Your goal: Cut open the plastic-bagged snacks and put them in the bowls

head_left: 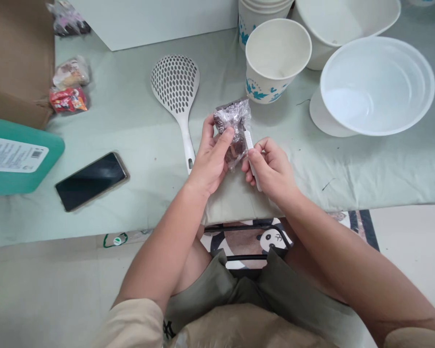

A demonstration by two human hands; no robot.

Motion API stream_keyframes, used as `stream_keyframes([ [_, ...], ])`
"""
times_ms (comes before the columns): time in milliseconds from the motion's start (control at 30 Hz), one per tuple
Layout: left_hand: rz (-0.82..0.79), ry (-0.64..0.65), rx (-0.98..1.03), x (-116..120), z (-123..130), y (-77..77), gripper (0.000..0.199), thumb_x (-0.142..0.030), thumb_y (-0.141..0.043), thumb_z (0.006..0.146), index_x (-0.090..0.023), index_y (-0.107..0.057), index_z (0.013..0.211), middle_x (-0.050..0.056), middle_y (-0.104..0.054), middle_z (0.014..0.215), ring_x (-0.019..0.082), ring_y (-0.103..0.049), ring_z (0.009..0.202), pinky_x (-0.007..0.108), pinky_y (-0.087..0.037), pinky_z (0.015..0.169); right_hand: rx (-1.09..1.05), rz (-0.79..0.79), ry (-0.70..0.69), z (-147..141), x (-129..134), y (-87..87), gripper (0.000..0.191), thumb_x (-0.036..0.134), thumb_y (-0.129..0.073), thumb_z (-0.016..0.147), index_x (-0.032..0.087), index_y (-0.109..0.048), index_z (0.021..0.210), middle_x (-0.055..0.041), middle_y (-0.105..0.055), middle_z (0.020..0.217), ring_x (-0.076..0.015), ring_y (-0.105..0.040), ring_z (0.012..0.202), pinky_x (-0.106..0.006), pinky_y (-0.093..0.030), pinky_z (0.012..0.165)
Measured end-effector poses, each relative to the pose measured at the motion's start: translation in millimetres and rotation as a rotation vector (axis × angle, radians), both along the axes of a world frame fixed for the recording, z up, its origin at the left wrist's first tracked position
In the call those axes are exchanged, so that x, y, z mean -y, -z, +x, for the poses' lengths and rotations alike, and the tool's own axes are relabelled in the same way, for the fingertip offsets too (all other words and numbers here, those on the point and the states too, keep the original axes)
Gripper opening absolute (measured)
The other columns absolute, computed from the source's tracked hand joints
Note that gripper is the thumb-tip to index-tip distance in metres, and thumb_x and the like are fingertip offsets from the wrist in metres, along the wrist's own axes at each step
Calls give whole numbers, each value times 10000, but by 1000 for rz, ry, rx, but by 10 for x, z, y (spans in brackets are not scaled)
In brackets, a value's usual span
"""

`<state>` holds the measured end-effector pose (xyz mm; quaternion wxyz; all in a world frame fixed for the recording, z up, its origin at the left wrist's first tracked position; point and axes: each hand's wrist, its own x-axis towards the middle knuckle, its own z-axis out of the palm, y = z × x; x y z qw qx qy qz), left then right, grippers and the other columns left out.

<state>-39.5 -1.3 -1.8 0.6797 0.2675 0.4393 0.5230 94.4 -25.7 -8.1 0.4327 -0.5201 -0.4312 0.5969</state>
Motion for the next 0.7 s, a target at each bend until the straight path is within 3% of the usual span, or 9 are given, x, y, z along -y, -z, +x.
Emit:
stream_keyframes([
  [200,2,4,12,-48,-60,-10,496,-481,-746,916,-366,-505,1334,4,-710,1148,242,-754,1104,340,-636,835,-97,-38,-79,-5,-11,-15,580,773,-665,843,256,-405,880,62,-697,635,-80,-600,439,-178,-456,400],
  [467,54,-15,-46,-128,-125,0,451,-530,-681,951,-375,-519,1342,21,-686,1221,302,-661,1325,414,-584,959,-27,-57,-110,8,-3,-24,589,775,-686,822,253,-424,889,48,-711,651,-88,-614,439,-178,-464,389],
  [700,86,-60,-76,-164,-202,25,426,-548,-679,941,-379,-545,1309,23,-675,1260,311,-667,1313,419,-579,958,59,-34,-144,11,28,-40,521,712,-668,880,240,-448,867,36,-698,663,-84,-611,447,-168,-449,383],
])
